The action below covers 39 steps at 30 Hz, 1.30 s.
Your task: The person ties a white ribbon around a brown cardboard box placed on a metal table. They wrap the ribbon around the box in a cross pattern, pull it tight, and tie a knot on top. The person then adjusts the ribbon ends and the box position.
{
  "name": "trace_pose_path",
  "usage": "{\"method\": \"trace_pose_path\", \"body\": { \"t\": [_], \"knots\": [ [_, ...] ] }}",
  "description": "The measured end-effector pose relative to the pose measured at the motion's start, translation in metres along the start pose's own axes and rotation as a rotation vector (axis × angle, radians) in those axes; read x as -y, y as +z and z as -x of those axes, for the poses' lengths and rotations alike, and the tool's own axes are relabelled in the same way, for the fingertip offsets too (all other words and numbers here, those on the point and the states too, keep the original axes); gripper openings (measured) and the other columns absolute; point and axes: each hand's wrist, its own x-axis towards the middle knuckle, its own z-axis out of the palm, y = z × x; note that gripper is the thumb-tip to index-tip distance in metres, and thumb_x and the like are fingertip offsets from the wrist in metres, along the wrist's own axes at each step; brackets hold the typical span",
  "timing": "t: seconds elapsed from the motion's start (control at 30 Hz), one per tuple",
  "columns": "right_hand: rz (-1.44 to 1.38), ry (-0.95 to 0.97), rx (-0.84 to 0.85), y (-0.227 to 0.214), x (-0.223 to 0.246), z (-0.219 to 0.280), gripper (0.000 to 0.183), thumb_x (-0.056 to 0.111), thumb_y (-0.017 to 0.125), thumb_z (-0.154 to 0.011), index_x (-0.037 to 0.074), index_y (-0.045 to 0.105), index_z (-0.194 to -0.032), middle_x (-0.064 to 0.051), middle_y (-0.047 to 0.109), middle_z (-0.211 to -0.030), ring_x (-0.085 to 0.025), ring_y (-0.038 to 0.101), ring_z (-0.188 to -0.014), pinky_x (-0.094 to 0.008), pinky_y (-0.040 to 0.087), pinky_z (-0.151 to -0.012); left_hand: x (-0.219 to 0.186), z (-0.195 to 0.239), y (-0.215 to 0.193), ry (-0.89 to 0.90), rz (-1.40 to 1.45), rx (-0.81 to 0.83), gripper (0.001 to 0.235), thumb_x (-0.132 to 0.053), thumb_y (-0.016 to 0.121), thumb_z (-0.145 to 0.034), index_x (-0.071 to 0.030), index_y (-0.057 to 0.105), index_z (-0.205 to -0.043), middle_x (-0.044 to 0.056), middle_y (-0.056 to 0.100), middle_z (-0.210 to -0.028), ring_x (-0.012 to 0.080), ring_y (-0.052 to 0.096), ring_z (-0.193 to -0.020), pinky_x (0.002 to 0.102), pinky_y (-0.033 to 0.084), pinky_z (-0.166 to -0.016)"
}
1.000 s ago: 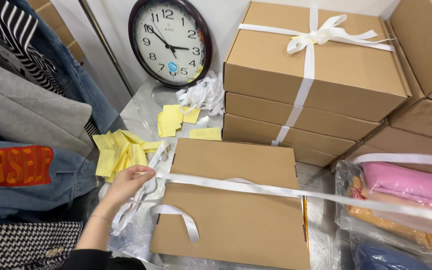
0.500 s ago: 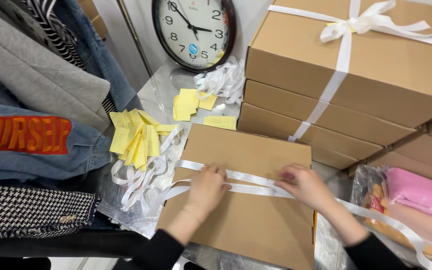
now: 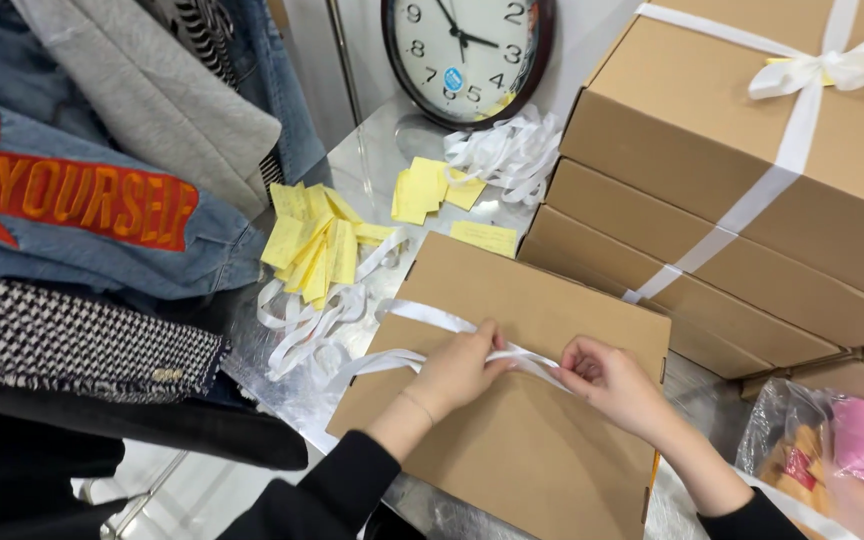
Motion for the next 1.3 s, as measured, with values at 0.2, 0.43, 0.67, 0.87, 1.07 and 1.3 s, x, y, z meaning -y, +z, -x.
{"method": "trace_pose_path", "body": {
  "t": [0.2, 0.43, 0.67, 0.87, 1.07, 1.3],
  "knots": [
    [-0.470, 0.150, 0.079, -0.009, 0.001, 0.003, 0.046, -0.005, 0.076, -0.087, 0.010, 0.066, -0.130, -0.014, 0.071, -0.069, -0.016, 0.060, -0.042, -0.025, 0.048, -0.037, 0.016, -0.007, -0.038, -0.101, -0.032, 0.118, 0.061, -0.036, 0.080, -0.089, -0.020, 0.046, -0.136, 0.018, 0.075, -0.116, 0.0444, 0.071, -0.116, 0.055, 0.054, -0.099],
    [-0.424, 0.386, 0.184, -0.020, -0.021, 0.041, 0.031, 0.016, 0.086, -0.087, 0.011, 0.085, -0.118, 0.000, 0.075, -0.084, -0.011, 0.066, -0.075, -0.025, 0.041, -0.064, 0.093, -0.018, -0.053, -0.236, -0.100, -0.063, 0.051, -0.028, 0.068, -0.070, -0.033, 0.060, -0.120, -0.008, 0.076, -0.107, 0.0260, 0.069, -0.108, 0.042, 0.052, -0.083],
    [-0.239, 0.449, -0.247, -0.014, -0.109, 0.098, 0.046, 0.040, 0.063, -0.103, 0.008, 0.084, -0.078, -0.004, 0.048, -0.064, -0.016, 0.044, -0.060, -0.031, 0.037, -0.060, 0.170, -0.015, -0.041, -0.533, -0.003, -0.287, 0.046, -0.044, 0.036, -0.107, -0.022, 0.071, -0.129, 0.023, 0.074, -0.117, 0.0472, 0.064, -0.118, 0.055, 0.049, -0.098],
    [-0.853, 0.319, -0.840, 0.100, -0.192, 0.126, 0.029, 0.021, 0.051, -0.116, 0.006, 0.062, -0.094, -0.006, 0.062, -0.115, -0.017, 0.061, -0.113, -0.042, 0.057, -0.105, 0.227, -0.018, 0.012, -0.383, 0.522, -0.427, 0.059, -0.045, 0.034, -0.108, -0.010, 0.075, -0.133, 0.016, 0.077, -0.117, 0.0258, 0.069, -0.114, 0.036, 0.045, -0.105],
    [-0.916, 0.499, -0.916, 0.125, -0.142, 0.126, 0.040, 0.040, 0.050, -0.118, 0.010, 0.058, -0.093, -0.006, 0.066, -0.079, -0.013, 0.057, -0.067, -0.029, 0.042, -0.060, 0.220, -0.006, 0.018, -0.621, 1.032, -0.390, 0.072, -0.052, 0.027, -0.114, -0.002, 0.076, -0.131, 0.022, 0.079, -0.108, 0.0288, 0.070, -0.086, 0.032, 0.048, -0.071],
    [-0.945, 0.633, -0.894, 0.128, -0.145, 0.122, 0.044, 0.049, 0.052, -0.115, 0.015, 0.058, -0.088, 0.000, 0.058, -0.073, -0.012, 0.048, -0.060, -0.028, 0.035, -0.057, 0.192, -0.001, 0.001, -0.787, 1.151, -0.447, 0.068, -0.048, 0.035, -0.115, 0.004, 0.078, -0.121, 0.029, 0.077, -0.114, 0.0369, 0.073, -0.100, 0.036, 0.051, -0.080]
  ]
}}
